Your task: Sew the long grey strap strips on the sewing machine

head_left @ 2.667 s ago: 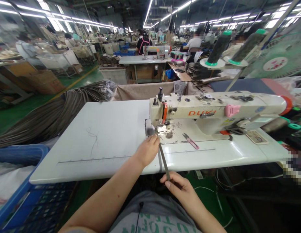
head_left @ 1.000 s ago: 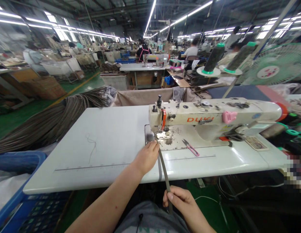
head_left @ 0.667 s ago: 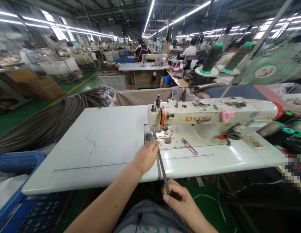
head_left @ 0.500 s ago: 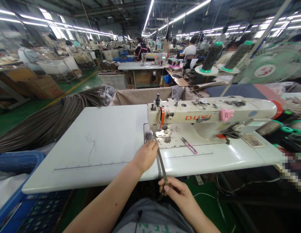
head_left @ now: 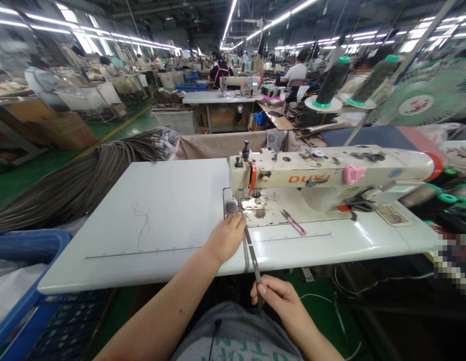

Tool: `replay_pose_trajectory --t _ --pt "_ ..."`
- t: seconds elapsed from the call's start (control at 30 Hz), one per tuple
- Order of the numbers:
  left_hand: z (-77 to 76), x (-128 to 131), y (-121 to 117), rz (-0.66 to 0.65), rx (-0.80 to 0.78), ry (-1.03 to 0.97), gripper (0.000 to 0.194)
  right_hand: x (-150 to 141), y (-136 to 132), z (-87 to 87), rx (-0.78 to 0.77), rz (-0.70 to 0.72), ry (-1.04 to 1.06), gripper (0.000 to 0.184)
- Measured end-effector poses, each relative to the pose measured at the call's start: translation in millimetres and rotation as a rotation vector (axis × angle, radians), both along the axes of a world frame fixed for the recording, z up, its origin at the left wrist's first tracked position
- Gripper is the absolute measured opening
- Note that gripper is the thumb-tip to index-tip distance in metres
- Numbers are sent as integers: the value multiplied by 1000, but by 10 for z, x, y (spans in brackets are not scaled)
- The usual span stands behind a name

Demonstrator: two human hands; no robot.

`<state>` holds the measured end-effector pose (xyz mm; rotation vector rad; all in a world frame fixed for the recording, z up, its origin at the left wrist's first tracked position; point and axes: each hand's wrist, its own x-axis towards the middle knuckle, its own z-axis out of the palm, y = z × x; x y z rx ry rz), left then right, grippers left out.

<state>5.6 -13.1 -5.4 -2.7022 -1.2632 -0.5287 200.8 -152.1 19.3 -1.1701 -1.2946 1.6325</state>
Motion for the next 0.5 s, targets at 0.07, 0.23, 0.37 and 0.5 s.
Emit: replay_pose_trajectory --t 0.07,0.23,0.37,0.5 --pt "6 1 -2 -2 -8 3 22 1 -4 3 0 6 1 44" --pt "13 -3 -4 3 -20 9 23 1 -9 7 17 9 -4 46" --pt "4 -9 -2 2 -22 6 22 9 -9 -6 27 6 -6 45" --pt "-19 -13 2 -5 -19 10 24 20 -23 -26 23 4 -4 47"
